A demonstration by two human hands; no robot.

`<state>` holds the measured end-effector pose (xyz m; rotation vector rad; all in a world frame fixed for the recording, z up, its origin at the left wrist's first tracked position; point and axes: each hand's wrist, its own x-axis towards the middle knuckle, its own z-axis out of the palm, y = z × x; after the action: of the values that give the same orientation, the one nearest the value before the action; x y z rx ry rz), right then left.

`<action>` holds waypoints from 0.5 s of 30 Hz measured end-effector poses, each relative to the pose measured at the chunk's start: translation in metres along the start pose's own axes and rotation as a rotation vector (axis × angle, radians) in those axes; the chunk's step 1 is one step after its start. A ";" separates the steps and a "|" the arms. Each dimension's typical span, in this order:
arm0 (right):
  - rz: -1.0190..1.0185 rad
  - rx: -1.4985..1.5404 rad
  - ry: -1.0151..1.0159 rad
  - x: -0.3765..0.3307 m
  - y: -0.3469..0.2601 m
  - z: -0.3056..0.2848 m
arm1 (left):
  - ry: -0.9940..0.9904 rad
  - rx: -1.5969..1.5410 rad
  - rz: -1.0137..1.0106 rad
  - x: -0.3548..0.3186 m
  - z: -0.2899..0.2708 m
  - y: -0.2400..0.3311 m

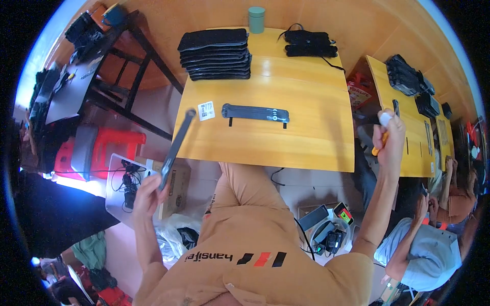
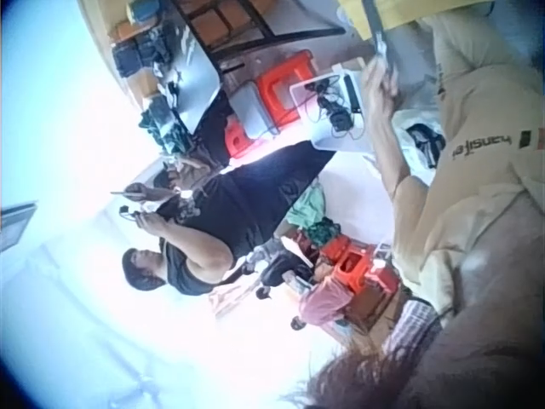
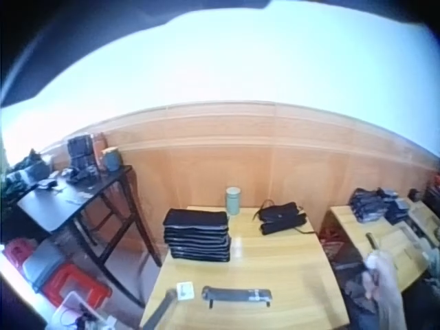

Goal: Inserting and adjusting straps into textile or bag components at a workbench using a small pick tool.

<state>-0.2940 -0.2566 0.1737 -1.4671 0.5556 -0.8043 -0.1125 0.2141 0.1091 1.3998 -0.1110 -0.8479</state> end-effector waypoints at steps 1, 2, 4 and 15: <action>-0.039 -0.276 -0.061 -0.001 -0.003 -0.003 | 0.008 0.029 0.023 0.016 0.010 -0.001; -0.040 -0.274 -0.062 -0.005 -0.006 0.003 | 0.010 0.011 0.030 0.033 0.014 -0.007; -0.314 -0.843 -0.119 -0.016 -0.014 0.029 | 0.034 -0.051 0.014 0.065 0.020 -0.025; -0.119 -0.559 -0.010 -0.031 0.006 0.028 | 0.201 0.147 -0.353 0.110 0.033 -0.065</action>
<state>-0.2911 -0.2154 0.1646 -2.0295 0.7279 -0.7667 -0.0824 0.1279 0.0138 1.6635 0.2395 -0.9972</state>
